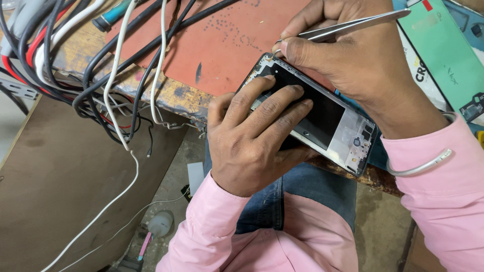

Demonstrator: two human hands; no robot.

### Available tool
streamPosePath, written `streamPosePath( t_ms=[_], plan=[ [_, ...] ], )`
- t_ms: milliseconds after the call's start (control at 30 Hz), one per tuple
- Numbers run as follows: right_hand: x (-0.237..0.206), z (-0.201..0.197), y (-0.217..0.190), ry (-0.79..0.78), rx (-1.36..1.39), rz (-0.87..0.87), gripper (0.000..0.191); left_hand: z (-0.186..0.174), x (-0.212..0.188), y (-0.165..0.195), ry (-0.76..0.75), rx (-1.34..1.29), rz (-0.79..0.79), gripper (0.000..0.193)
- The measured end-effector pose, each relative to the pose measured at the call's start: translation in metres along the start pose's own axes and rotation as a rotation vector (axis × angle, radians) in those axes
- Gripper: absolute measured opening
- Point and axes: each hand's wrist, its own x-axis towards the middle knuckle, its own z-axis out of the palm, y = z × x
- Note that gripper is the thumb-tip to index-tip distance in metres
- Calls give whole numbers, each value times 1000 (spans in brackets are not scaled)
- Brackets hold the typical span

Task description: The person uses tweezers and a blue-handled tool to remove small components and adhesive residue from the edges of a disassembled white smartphone. The person repeatedly scrapes and picks at the frame and screen area, then sets the tools down on the workbench.

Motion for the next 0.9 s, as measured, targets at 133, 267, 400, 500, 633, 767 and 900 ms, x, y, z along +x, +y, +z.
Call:
streamPosePath(
  t_ms=[133, 267, 400, 500, 633, 767, 900],
  plan=[
    [0, 0, 4, -5, 21, -38, 14, 1, -1, 0, -7, 1, 2, 64],
    [-2, -1, 4, 5, -80, -19, 12, 0, -1, 0, -2, 2, 9, 64],
    [-6, -5, 4, -6, -2, -44, 11, -3, -1, 1, -6, 6, 12, 63],
    [-11, -7, 5, -18, -31, -93, 9, -4, -1, 3, 3, 13, 8, 64],
    [-18, -12, 4, 8, -88, -26, 10, -4, -2, 3, -2, 11, 11, 64],
    [-25, -15, 3, 25, -57, 4, 11, -3, -2, 5, 12, 29, 12, 62],
    [-30, -21, 9, 32, -90, 51, 10, -3, -2, 6, 19, 27, 14, 61]
  ],
)
